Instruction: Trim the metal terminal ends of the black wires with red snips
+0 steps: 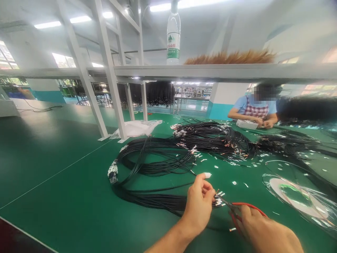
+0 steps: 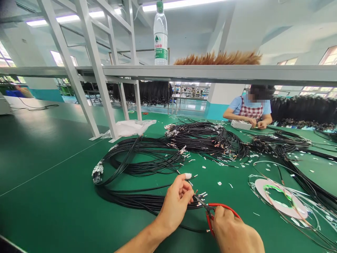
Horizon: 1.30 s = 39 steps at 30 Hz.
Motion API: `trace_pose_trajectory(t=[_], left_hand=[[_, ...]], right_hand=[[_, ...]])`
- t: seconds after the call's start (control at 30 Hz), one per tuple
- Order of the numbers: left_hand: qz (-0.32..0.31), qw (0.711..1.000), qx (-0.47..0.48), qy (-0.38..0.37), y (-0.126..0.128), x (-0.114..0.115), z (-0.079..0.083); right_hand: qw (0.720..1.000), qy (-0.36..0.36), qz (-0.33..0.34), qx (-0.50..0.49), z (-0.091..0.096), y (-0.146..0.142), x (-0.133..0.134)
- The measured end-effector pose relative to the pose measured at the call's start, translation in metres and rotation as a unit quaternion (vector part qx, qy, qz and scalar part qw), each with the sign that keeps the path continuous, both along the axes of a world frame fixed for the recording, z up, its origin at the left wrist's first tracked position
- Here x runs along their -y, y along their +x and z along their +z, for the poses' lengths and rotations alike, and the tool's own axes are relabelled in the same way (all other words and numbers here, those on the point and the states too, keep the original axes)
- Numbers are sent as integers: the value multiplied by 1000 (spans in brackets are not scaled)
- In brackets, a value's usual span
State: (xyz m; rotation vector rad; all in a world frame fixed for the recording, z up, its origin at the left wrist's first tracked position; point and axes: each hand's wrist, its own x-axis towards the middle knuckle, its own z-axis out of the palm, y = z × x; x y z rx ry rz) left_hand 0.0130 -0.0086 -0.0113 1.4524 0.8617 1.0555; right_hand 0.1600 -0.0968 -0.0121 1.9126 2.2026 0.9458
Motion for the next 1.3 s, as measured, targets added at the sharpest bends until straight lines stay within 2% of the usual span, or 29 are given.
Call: trace_pose_trajectory(t=[0.13, 0.37, 0.63, 0.87, 1.07, 1.2, 1.3], left_hand=[[0, 1000, 14, -10, 0, -1, 0], [-4, 999, 37, -17, 1, -3, -3], [-9, 998, 52, -28, 1, -6, -5], [-12, 999, 46, -23, 1, -5, -4], [-15, 998, 50, -38, 1, -5, 2], [-12, 999, 39, -33, 1, -6, 1], [-18, 998, 49, -39, 0, -6, 2]], right_hand=[[1000, 4, -15, -10, 0, -1, -4], [998, 50, -23, -4, 7, -8, -3], [999, 34, -33, -23, 8, -9, -5], [998, 4, -62, -30, 19, -19, -7], [994, 24, -104, -15, 34, -36, -7], [991, -31, -127, -37, 41, -41, -9], [979, -83, -145, -119, 42, -37, -13]])
